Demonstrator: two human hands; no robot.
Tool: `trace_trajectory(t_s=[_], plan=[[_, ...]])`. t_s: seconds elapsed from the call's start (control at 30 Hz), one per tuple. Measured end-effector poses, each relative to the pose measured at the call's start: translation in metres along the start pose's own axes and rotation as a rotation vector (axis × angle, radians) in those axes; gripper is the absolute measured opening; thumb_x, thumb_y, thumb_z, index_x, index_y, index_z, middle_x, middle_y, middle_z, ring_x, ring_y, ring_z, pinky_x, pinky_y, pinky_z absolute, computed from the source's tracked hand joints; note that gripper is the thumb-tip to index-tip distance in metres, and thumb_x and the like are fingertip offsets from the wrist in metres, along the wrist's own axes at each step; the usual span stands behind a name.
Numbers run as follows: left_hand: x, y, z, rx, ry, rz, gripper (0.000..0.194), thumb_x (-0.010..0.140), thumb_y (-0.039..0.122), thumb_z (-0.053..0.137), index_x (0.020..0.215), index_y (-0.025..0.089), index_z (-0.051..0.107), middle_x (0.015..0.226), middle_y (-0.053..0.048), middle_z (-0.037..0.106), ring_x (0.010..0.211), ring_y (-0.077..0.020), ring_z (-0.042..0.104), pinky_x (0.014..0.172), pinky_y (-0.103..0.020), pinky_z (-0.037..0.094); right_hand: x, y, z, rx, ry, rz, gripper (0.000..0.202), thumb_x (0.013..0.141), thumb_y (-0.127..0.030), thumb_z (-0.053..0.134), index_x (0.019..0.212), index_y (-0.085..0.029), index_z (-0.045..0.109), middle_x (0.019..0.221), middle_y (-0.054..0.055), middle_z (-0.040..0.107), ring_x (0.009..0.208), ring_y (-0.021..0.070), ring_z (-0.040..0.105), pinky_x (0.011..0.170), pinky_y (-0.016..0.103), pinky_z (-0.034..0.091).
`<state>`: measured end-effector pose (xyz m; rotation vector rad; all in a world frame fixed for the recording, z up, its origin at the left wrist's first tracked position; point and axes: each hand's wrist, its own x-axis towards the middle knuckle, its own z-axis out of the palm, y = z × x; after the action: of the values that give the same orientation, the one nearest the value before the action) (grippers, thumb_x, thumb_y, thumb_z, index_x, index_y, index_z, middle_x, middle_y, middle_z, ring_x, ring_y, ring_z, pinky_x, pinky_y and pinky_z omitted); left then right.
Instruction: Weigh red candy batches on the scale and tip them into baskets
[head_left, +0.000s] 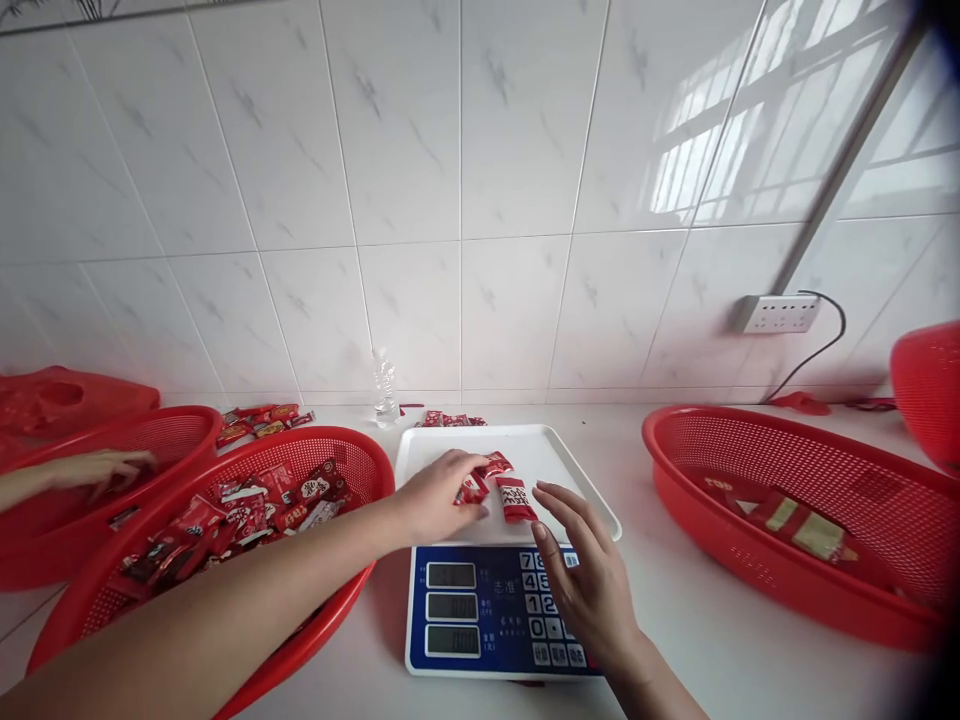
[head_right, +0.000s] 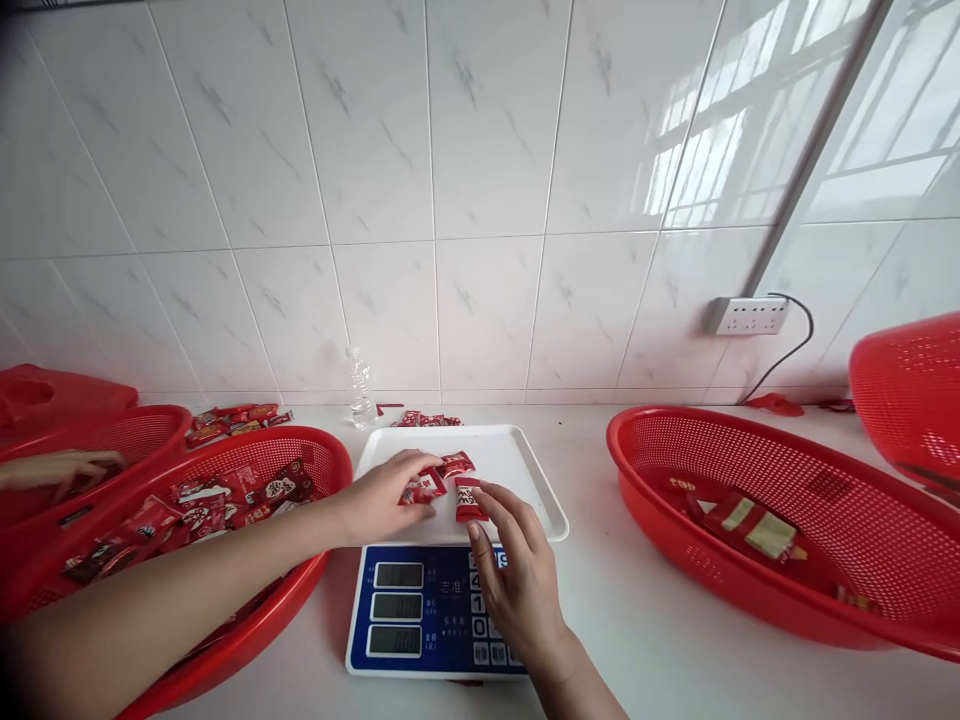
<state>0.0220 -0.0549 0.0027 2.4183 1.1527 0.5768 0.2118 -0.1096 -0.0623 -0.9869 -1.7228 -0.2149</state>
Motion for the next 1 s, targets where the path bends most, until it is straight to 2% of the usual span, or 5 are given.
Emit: trace_trajectory(t_s=[0.17,0.43,0.7,0.9,1.0], plan=[[0.016,-0.009,0.019,0.171,-0.177,-0.103,0.088,0.072,0.063,0.058,0.143,0.028,0.02,0.153,-0.011,0.008,0.139,-0.0333,0.002,0.11,-0.054,0.014,0.001,0.003,0.001,-0.031,-0.009,0.006,0.028,0.089,-0.022,0.047,0.117,-0.022,0.051,0.112,0.009,0.06,0.103,0.0191,0.058,0.078,0.034,0.053],[0.032,-0.016,0.02,0.264,-0.193,-0.141,0.093,0.065,0.068,0.06,0.14,0.027,0.022,0.152,-0.013,0.012,0.139,-0.0349,0.0,0.108,-0.059,0.01,-0.002,0.012,0.009,-0.229,-0.192,-0.057,0.03,0.09,-0.033,0.047,0.118,-0.022,0.054,0.106,0.005,0.068,0.102,0.0236,0.059,0.084,0.042,0.048],[0.001,-0.006,0.008,0.346,-0.053,0.085,0.016,0.075,0.031,0.064,0.085,0.018,0.064,0.118,-0.009,0.051,0.126,-0.0287,0.034,0.106,-0.041,0.029,-0.004,0.013,0.011,-0.21,-0.2,-0.037,0.031,0.09,-0.036,0.046,0.115,-0.022,0.057,0.104,0.006,0.068,0.1,0.0228,0.061,0.085,0.042,0.047],[-0.031,-0.018,-0.05,0.253,0.151,-0.074,0.025,0.076,0.033,0.062,0.096,0.017,0.061,0.122,-0.009,0.051,0.118,-0.0239,0.043,0.102,-0.034,0.034,-0.006,0.018,0.013,-0.167,-0.157,-0.049,0.029,0.089,-0.036,0.047,0.112,-0.022,0.058,0.1,0.006,0.069,0.098,0.0238,0.061,0.082,0.043,0.049],[-0.055,-0.035,-0.093,0.134,-0.065,-0.214,0.03,0.075,0.04,0.062,0.099,0.021,0.062,0.123,-0.004,0.054,0.116,-0.0224,0.048,0.099,-0.032,0.035,-0.007,0.019,0.012,-0.151,-0.151,-0.042,0.029,0.089,-0.037,0.047,0.111,-0.022,0.059,0.1,0.006,0.069,0.097,0.0237,0.061,0.081,0.042,0.049]])
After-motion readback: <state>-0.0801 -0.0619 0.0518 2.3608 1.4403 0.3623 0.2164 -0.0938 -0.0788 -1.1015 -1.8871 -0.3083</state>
